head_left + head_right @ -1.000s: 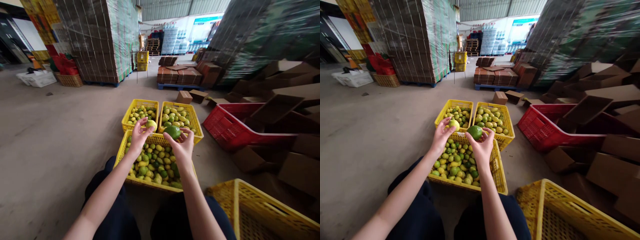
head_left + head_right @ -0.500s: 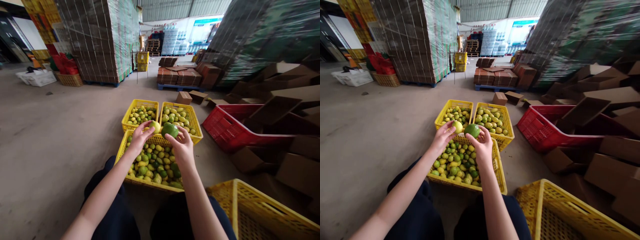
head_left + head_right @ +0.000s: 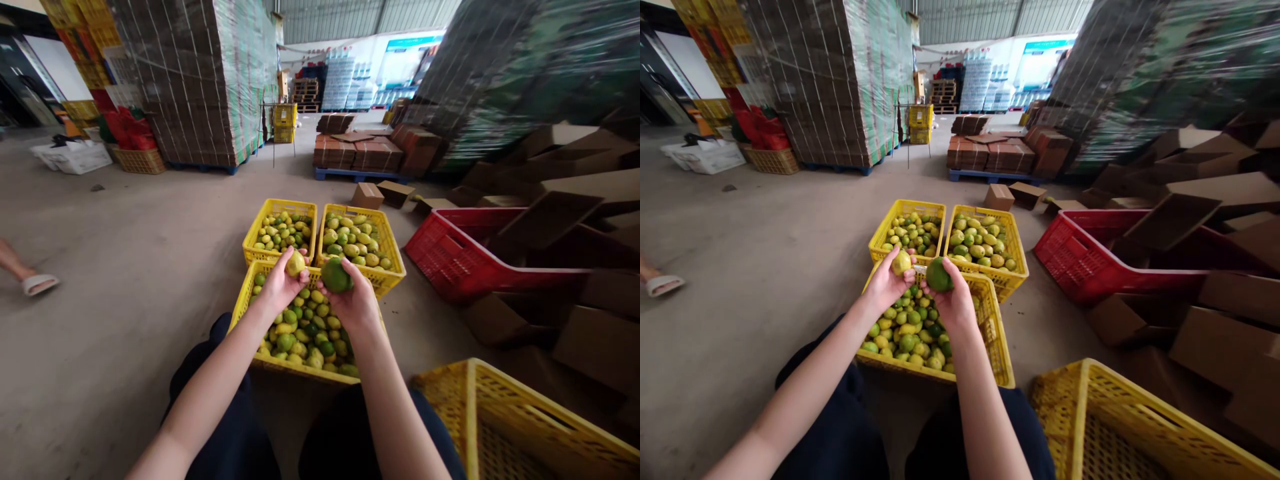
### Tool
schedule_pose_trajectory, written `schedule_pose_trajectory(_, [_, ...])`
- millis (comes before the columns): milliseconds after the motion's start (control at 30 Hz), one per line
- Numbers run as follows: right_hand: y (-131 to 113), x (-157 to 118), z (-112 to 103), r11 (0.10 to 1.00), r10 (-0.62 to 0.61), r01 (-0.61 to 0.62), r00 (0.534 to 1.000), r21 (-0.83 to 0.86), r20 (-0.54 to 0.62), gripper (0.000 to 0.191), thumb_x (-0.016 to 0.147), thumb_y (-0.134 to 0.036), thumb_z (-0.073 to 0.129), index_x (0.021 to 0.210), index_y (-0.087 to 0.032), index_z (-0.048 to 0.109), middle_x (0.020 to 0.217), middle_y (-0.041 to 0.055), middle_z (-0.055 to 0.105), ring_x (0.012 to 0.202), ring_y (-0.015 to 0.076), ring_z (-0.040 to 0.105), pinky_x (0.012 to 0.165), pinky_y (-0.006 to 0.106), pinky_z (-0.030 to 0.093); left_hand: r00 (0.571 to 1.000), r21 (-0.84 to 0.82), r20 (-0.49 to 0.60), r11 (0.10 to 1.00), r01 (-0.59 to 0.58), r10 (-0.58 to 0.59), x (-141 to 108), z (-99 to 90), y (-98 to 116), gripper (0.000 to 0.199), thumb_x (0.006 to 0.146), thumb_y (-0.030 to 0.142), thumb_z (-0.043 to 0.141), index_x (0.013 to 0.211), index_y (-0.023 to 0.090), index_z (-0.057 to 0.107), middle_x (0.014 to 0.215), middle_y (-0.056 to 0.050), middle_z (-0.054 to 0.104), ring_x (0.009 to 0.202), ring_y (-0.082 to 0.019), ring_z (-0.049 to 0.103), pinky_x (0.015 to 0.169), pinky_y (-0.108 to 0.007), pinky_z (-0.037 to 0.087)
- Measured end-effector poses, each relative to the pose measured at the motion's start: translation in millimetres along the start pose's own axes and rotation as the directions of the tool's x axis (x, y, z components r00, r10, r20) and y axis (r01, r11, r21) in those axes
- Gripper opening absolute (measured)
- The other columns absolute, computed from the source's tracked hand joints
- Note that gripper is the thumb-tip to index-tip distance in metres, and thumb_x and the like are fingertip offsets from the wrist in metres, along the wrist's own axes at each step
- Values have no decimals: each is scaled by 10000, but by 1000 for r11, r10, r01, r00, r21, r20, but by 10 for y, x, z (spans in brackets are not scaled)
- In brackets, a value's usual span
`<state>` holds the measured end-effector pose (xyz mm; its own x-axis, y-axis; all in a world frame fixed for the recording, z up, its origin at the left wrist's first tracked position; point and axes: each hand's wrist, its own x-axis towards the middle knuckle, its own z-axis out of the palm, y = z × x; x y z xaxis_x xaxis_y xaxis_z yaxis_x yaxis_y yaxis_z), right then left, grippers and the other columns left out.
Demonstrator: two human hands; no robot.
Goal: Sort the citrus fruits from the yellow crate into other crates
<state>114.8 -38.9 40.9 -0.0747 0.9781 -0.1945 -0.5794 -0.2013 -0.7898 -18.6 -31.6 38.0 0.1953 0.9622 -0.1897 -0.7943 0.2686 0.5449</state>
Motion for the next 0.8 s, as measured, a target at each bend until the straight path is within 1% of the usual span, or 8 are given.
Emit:
schedule_pose_trajectory(67, [18,1,23,1000,-1,1,1000,-6,2,246,665,-439,647,700,-204,583,596,-9,618,419,125,523,338,240,390,999,37,40,999,17,-18,2,5,-12,256,820,389,565,780,137,580,629,19,549,377,-22,399,358,-149,329])
schedule_pose_trajectory(100, [23,3,27,1000,-2,2,1000,6,-6,245,664,-438,647,692,-207,570,585,-11,613,422,130,528,331,237,380,998,48,52,999,23,-26,3,6,-17,267,820,396,557,762,136,574,618,20,539,373,-22,392,349,-148,320])
schedule_pose_trajectory(267, [29,25,-15,997,5,5,992,77,-129,198,636,-380,661,691,-214,568,611,-1,637,546,167,612,417,256,469,1000,24,-3,1000,19,-19,10,-5,-32,237,830,339,554,733,127,594,626,-8,553,506,-53,511,457,-137,429])
schedule_pose_trajectory(433, [40,36,-66,1000,4,-3,1000,23,-28,228,662,-398,635,699,-173,639,692,41,677,533,165,601,412,265,455,997,73,50,996,-60,56,10,-19,-41,224,847,323,548,861,125,653,790,-42,644,610,-92,596,554,-188,496])
schedule_pose_trajectory(533, [41,26,-69,1000,18,-18,1000,-12,-21,278,669,-443,643,718,-170,662,684,46,675,516,169,597,396,264,438,998,54,35,997,-53,51,9,-14,-31,229,844,327,560,917,133,658,819,-33,643,660,-113,627,567,-202,513])
schedule_pose_trajectory(600, [37,13,-62,1000,12,-13,999,-13,-37,284,663,-452,668,712,-172,662,644,29,652,510,154,582,389,246,421,1000,16,1,1000,-27,27,8,-2,-18,227,822,341,598,888,129,650,759,-19,618,609,-90,603,509,-171,489])
schedule_pose_trajectory(733, [20,-28,-45,1000,-2,2,1000,-5,-15,217,608,-357,731,684,-168,657,579,-4,601,515,133,563,368,206,379,998,-39,-55,999,-17,15,9,9,2,174,748,270,691,743,134,583,662,18,552,497,-33,517,398,-102,402])
schedule_pose_trajectory(800, [8,-49,-36,999,48,-48,999,6,4,200,619,-352,701,675,-166,653,564,5,601,506,146,571,351,206,366,999,-35,-43,999,-13,11,17,-7,-2,193,763,292,671,719,137,566,653,17,554,486,-40,519,407,-119,430])
